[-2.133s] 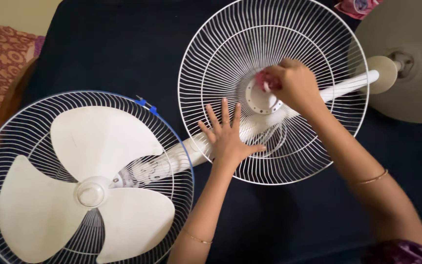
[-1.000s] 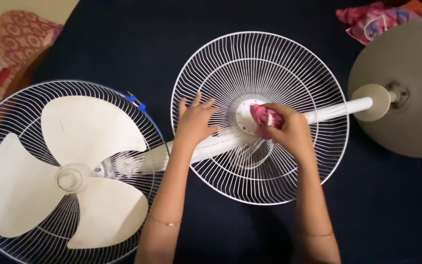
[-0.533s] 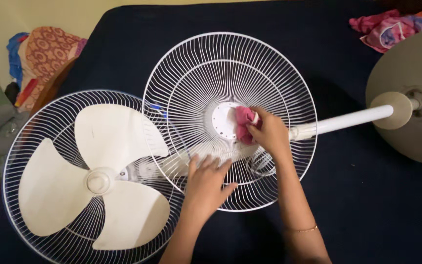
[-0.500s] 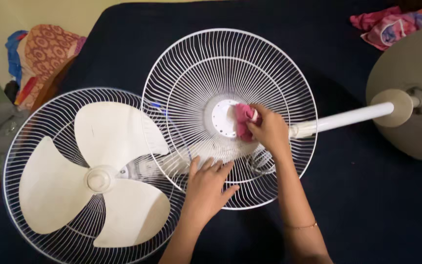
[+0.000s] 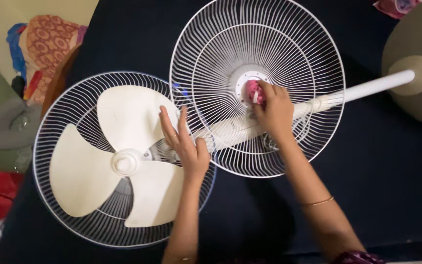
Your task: The person secures the front fan cage to the fan body using blue zip ties, then wipes the rear fan cage with a pink cloth. The fan blades and rear cage are visible on a dark surface.
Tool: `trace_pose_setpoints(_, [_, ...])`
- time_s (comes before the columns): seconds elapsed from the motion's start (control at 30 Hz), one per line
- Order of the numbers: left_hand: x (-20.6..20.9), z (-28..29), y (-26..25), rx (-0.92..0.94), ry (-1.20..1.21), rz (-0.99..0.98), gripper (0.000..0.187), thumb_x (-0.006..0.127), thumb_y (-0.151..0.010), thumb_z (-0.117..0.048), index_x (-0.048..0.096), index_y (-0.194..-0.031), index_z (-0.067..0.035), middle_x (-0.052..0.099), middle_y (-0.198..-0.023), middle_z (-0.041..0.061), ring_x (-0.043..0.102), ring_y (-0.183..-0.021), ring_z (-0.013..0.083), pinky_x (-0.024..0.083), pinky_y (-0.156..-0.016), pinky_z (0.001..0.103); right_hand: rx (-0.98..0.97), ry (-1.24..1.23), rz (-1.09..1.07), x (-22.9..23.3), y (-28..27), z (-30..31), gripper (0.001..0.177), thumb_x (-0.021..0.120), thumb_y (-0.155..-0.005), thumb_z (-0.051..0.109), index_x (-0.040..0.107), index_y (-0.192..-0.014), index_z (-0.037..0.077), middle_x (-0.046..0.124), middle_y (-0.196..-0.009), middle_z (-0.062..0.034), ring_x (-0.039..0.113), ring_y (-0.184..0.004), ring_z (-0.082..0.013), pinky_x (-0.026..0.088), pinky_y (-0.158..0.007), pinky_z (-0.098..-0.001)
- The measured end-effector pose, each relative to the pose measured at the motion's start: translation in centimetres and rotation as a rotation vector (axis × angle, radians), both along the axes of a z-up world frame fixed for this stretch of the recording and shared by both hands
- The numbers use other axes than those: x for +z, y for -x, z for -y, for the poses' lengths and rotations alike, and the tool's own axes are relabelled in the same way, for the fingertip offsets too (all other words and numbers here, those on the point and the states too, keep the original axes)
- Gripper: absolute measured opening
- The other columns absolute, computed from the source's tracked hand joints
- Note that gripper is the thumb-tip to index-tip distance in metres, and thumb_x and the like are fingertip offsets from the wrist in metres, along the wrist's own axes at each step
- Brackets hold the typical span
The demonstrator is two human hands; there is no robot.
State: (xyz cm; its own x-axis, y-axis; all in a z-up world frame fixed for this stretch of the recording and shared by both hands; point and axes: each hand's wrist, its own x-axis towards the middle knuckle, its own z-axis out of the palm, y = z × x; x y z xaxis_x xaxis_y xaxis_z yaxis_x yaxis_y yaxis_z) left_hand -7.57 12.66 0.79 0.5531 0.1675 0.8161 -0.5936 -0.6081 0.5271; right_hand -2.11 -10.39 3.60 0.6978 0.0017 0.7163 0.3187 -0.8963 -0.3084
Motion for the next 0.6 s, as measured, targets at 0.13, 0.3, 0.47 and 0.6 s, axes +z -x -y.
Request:
trace_pose_setpoints(0.13, [-1.0, 0.1, -1.1, -0.336, 0.33, -0.046, 0.075, 0.038, -0.08, 0.004, 0.032, -0.155, 0.008, 0.036, -0.164, 0.024, 0.04, -0.152, 0.0421, 0.033, -0.129, 0.053, 0.008, -0.01, -0.011, -0.4, 0.2, -0.1, 0.062, 0.075, -0.078, 0.011, 0.057, -0.138, 0.007, 0.063, -0.12, -0.0186, 0.056, -0.11, -0.0394, 0.047, -0.096, -0.0491])
trace_pose_setpoints(0.3, [-0.4, -0.3, -1.8, -0.442, 0.4, -0.071, 0.078, 0.037, -0.079, 0.005, 0.031, -0.156, 0.007, 0.036, -0.164, 0.025, 0.054, -0.139, 0.0402, 0.046, -0.119, 0.048, -0.008, -0.013, -0.013, -0.5, 0.1, -0.3, 0.064, 0.074, -0.079, 0.01, 0.057, -0.141, 0.008, 0.062, -0.124, -0.018, 0.054, -0.113, -0.039, 0.046, -0.099, -0.0483])
trace_pose_setpoints(0.47, [-0.9, 0.1, -2.0, -0.457, 0.421, -0.028, 0.081, 0.038, -0.082, 0.007, 0.031, -0.162, -0.001, 0.036, -0.167, 0.021, 0.058, -0.138, 0.0373, 0.052, -0.114, 0.042, -0.047, -0.022, -0.045, -1.3, -0.1, -0.2, 0.062, 0.075, -0.081, 0.011, 0.057, -0.14, 0.01, 0.061, -0.121, -0.0175, 0.053, -0.11, -0.0389, 0.047, -0.095, -0.0483])
trace_pose_setpoints(0.6, [-1.9, 0.4, -1.7, -0.414, 0.537, -0.208, 0.076, 0.037, -0.083, 0.007, 0.035, -0.159, -0.004, 0.039, -0.165, 0.019, 0.066, -0.126, 0.0335, 0.053, -0.071, 0.029, -0.072, 0.013, 0.031, -2.2, -0.7, -0.5, 0.061, 0.074, -0.08, 0.009, 0.057, -0.139, 0.01, 0.06, -0.12, -0.0188, 0.052, -0.109, -0.0404, 0.047, -0.092, -0.0494])
